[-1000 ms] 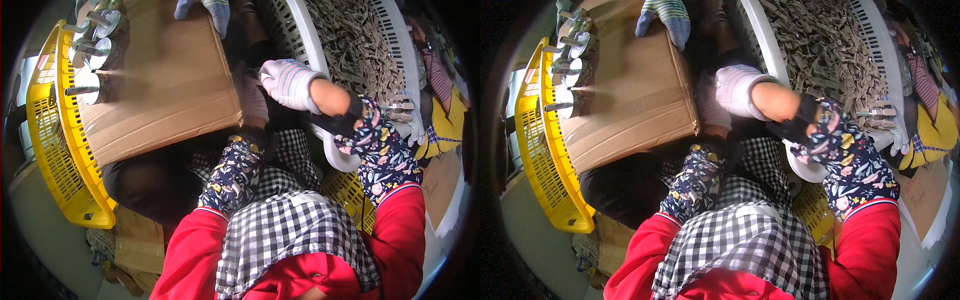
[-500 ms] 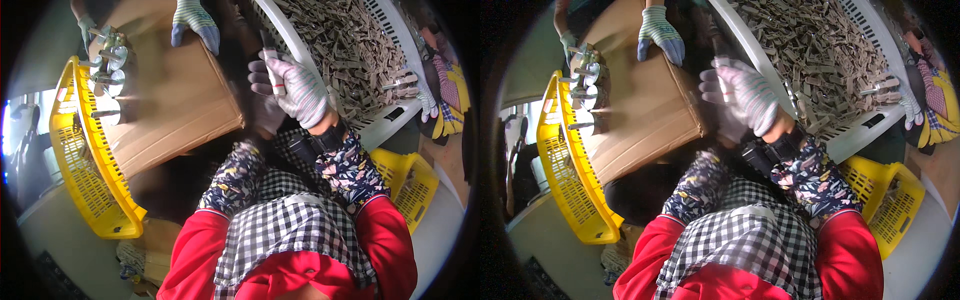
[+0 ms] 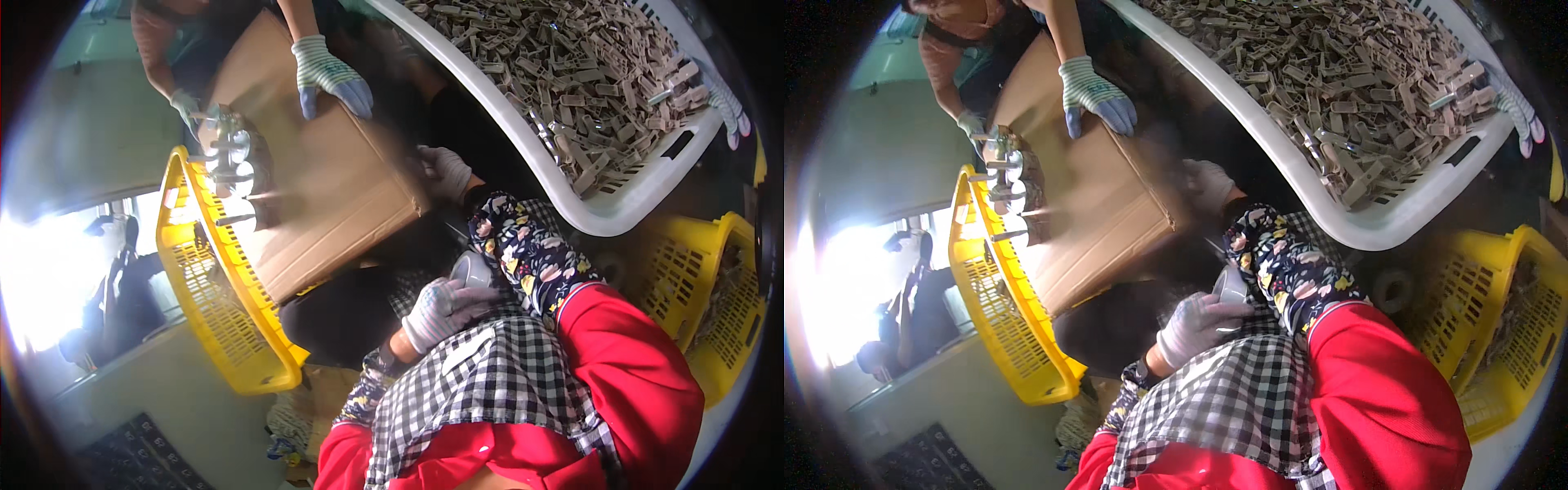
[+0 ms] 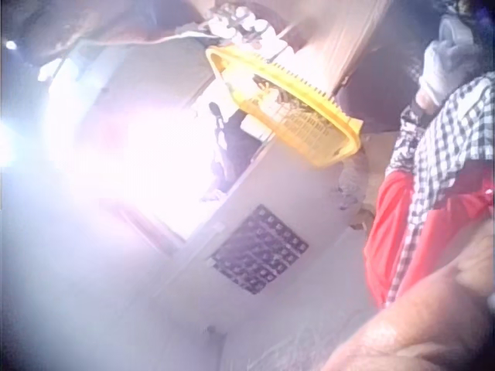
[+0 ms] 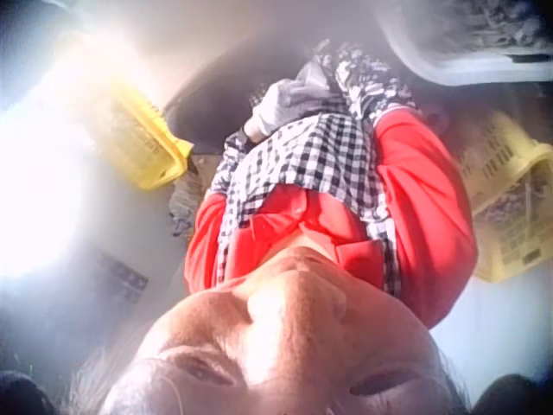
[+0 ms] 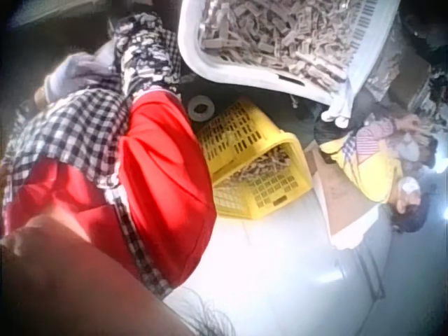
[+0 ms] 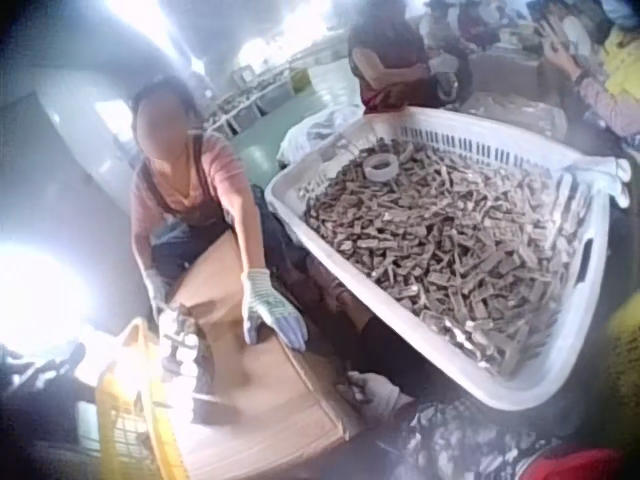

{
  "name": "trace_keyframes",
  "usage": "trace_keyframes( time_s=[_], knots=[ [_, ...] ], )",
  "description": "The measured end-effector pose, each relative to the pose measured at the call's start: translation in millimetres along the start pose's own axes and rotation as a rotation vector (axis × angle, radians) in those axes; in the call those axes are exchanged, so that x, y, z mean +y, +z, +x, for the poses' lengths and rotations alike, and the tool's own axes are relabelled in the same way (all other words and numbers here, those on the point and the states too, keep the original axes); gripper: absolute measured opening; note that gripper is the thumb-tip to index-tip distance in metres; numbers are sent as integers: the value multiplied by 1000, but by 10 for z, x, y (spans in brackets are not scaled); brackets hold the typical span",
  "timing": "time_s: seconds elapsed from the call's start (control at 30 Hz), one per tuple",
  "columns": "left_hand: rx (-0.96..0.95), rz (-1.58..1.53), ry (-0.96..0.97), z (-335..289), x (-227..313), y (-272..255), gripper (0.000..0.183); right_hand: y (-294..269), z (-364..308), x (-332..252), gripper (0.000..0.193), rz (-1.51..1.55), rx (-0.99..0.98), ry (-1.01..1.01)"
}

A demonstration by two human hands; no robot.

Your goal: Assembling small industrial parts including metal bases and plastic clips at a workstation.

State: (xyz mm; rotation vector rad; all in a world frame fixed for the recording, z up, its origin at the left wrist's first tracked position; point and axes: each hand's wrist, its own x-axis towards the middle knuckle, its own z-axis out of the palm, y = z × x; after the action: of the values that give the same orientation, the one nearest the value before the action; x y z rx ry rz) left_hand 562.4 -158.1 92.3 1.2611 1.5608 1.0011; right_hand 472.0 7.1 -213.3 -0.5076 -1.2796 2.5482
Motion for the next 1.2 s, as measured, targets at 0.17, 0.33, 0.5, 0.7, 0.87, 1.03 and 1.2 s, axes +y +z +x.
trace_keyframes(
  time_s=[0.17,0.33,0.5,0.7,0.87,1.03,1.2],
  knots=[
    [381,-418,-406,-663,380,-402,24,1098,-349,-1097,30,353,5,135],
    [583,-638,-244,-643,706,-593,20,1062,-480,-1229,14,-426,-91,-113],
    [732,-553,-106,-839,811,-787,42,896,-609,-1068,23,430,229,405],
    [858,-268,-225,-588,740,-1163,55,1315,-1434,-1905,15,26,45,127],
    [794,-658,-72,-656,600,-1240,74,2075,-1224,-2898,23,-263,-369,-167],
    [633,-800,-87,-656,537,-1262,92,2447,-869,-2899,37,-609,-682,-205],
    [637,-692,39,-888,512,-1245,57,2710,-1117,-2958,15,-1006,-684,-917]
  ],
)
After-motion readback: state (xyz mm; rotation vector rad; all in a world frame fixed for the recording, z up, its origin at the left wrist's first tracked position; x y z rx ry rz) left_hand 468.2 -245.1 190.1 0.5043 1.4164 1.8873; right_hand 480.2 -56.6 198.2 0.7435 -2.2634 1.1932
